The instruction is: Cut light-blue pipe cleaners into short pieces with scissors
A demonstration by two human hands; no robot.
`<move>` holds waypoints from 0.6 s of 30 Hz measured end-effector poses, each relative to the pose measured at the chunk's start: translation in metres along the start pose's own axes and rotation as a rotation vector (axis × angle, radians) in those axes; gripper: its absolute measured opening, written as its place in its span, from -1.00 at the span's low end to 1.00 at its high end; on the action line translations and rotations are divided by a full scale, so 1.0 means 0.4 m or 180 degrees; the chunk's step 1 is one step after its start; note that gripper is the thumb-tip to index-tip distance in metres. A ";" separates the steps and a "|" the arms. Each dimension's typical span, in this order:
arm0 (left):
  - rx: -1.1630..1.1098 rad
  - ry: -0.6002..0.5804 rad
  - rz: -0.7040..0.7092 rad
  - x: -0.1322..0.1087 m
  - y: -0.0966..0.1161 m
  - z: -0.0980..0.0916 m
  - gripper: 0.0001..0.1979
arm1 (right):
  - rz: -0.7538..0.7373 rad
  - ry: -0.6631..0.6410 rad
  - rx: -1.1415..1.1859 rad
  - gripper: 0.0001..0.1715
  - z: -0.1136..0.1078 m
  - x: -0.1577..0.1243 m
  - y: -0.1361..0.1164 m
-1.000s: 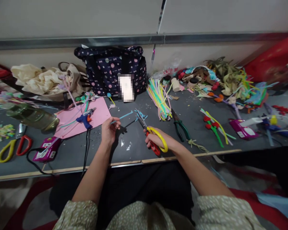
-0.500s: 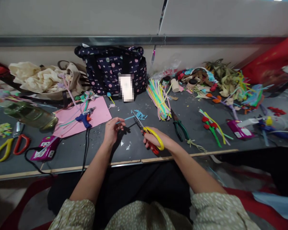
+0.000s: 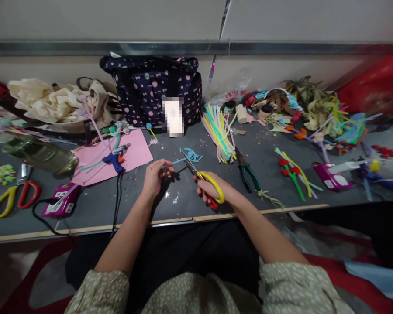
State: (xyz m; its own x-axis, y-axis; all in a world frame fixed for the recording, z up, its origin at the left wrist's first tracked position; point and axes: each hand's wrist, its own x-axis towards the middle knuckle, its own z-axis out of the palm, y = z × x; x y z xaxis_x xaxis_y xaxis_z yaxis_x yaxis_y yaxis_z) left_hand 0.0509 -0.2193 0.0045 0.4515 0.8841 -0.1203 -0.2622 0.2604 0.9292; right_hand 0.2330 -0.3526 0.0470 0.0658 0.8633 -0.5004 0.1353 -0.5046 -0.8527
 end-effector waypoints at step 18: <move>0.0041 0.0095 -0.0253 0.004 -0.003 -0.001 -0.62 | -0.0054 0.0016 -0.0158 -0.60 -0.008 0.016 0.017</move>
State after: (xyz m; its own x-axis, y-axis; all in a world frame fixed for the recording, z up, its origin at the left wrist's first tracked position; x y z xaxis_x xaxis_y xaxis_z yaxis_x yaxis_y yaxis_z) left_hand 0.0516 -0.2183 0.0031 0.4447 0.8721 -0.2040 -0.2154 0.3252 0.9208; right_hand 0.2374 -0.3506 0.0384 0.0682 0.8718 -0.4851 0.1853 -0.4888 -0.8525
